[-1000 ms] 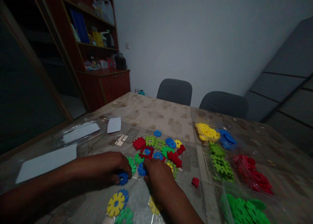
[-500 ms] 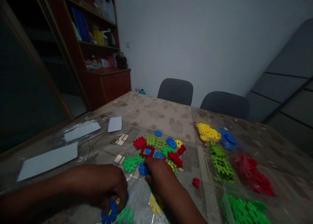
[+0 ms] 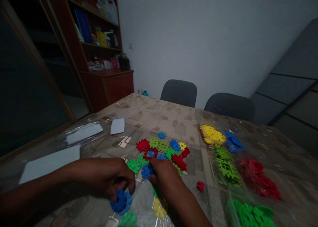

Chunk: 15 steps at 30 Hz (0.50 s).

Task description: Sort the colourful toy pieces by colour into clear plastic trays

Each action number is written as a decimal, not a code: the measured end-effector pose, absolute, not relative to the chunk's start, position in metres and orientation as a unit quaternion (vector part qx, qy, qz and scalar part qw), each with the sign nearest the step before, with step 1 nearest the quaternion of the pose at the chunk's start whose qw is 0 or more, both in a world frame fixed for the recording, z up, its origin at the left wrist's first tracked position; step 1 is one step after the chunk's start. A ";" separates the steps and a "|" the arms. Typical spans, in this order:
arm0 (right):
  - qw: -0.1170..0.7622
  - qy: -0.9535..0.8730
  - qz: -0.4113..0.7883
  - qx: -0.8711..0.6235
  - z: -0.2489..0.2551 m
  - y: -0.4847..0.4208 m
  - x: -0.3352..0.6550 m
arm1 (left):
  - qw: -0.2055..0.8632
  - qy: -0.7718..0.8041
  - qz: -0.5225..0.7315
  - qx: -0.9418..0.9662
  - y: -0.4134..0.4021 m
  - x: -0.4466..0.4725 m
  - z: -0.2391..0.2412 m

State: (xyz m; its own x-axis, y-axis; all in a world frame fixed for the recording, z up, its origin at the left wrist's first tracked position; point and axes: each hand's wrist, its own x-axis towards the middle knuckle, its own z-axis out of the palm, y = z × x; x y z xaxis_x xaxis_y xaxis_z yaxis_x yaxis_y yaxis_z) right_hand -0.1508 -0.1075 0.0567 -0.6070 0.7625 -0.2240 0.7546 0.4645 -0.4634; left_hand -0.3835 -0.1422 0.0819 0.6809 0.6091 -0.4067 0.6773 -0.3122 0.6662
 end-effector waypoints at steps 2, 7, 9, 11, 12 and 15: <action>0.016 -0.861 0.273 -0.429 0.057 -0.108 -0.152 | 0.398 0.404 -0.061 0.821 -0.148 -0.375 0.079; 0.007 -0.857 0.253 -0.449 0.064 -0.113 -0.153 | 0.323 0.437 -0.088 0.835 -0.155 -0.364 0.078; -0.016 -0.851 0.242 -0.466 0.066 -0.114 -0.155 | 0.312 0.445 -0.098 0.834 -0.156 -0.363 0.081; -0.032 -0.846 0.238 -0.476 0.067 -0.114 -0.156 | 0.306 0.452 -0.103 0.832 -0.157 -0.362 0.083; -0.034 -0.844 0.236 -0.480 0.067 -0.114 -0.157 | 0.303 0.453 -0.103 0.832 -0.158 -0.362 0.083; -0.026 -0.840 0.236 -0.487 0.064 -0.114 -0.157 | 0.297 0.444 -0.099 0.840 -0.158 -0.363 0.080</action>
